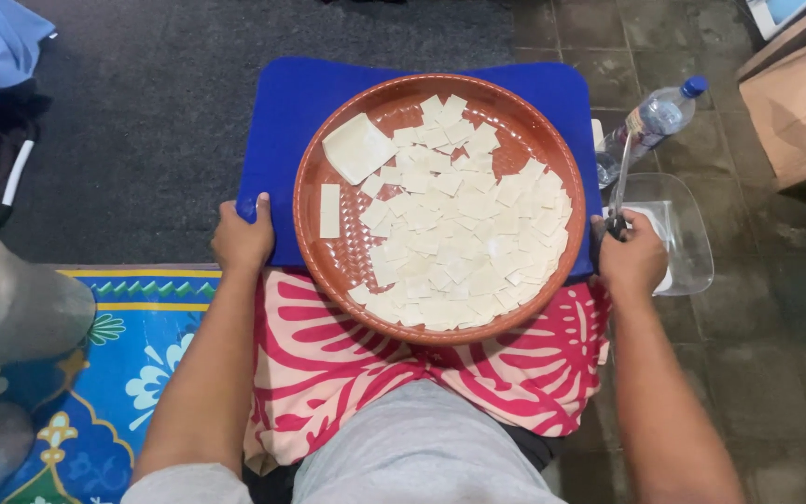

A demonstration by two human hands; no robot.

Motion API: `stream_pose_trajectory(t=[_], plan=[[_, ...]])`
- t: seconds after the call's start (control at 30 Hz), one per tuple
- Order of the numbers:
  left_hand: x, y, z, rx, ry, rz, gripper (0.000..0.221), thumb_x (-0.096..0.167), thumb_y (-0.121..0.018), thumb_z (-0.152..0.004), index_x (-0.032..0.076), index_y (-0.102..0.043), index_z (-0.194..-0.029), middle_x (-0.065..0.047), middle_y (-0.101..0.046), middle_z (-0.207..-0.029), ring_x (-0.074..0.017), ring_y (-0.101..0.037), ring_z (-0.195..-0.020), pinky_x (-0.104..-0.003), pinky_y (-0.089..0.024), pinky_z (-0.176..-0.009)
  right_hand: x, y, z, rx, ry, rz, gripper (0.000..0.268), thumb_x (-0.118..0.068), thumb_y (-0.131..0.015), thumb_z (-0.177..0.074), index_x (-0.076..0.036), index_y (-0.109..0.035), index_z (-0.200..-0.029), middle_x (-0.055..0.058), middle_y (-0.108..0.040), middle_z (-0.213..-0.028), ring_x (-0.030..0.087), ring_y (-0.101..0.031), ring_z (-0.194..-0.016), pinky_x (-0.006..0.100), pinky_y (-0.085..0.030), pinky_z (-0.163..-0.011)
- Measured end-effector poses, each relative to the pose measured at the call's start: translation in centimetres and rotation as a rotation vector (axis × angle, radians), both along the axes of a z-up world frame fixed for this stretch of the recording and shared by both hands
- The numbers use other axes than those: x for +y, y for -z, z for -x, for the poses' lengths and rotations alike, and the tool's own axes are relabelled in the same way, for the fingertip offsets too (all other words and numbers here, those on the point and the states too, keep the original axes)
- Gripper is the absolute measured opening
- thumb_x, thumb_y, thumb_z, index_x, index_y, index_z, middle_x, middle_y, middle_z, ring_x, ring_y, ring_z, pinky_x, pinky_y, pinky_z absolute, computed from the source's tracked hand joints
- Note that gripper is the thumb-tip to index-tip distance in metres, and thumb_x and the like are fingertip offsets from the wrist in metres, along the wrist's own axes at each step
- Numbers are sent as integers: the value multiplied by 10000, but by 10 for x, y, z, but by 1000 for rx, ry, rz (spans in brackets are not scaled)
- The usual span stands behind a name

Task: Cutting thin sheets of dough into smaller square pieces using scissors over a large plate.

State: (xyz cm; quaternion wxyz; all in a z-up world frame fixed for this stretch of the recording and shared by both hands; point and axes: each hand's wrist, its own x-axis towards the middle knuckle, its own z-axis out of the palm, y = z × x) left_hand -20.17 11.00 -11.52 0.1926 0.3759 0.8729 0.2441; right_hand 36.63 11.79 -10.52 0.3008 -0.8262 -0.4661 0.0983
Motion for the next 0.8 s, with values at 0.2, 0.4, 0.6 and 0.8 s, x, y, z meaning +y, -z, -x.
stream_pose_trajectory(t=[0.2, 0.4, 0.6, 0.8], plan=[[0, -5, -3, 6, 19, 11, 614, 663, -514, -1022, 118, -554, -1302, -249, -701, -1153, -450, -653, -1162, -551, -508, -986, 3, 15, -11, 26, 7, 39, 422, -552, -820, -869, -272, -737, -1175, 9, -757, -894, 320, -711, -1006, 459, -513, -891], [-4, -23, -14, 11, 53, 13, 626, 664, -506, -1017, 107, -543, -1302, -268, -695, -1152, -467, -654, -1152, -560, -516, -973, -2, 22, -15, 136, 21, 16, 401, -516, -817, -886, -280, -734, -1200, 34, -752, -906, 301, -710, -1001, 423, -506, -900], [-7, -17, -9, 2, 61, 14, 622, 630, -504, -1034, 71, -546, -1302, -293, -687, -1153, -485, -651, -1149, -573, -519, -962, -4, 16, -10, 218, 8, -26, 376, -447, -830, -889, -252, -735, -1196, 27, -733, -843, 245, -722, -913, 371, -517, -863], [-14, -14, -6, -8, 61, 31, 632, 640, -487, -1038, 73, -543, -1311, -287, -685, -1159, -485, -647, -1154, -580, -522, -957, -7, 10, -2, 281, 1, -65, 372, -412, -851, -882, -237, -742, -1191, 35, -715, -805, 209, -718, -851, 329, -528, -804]])
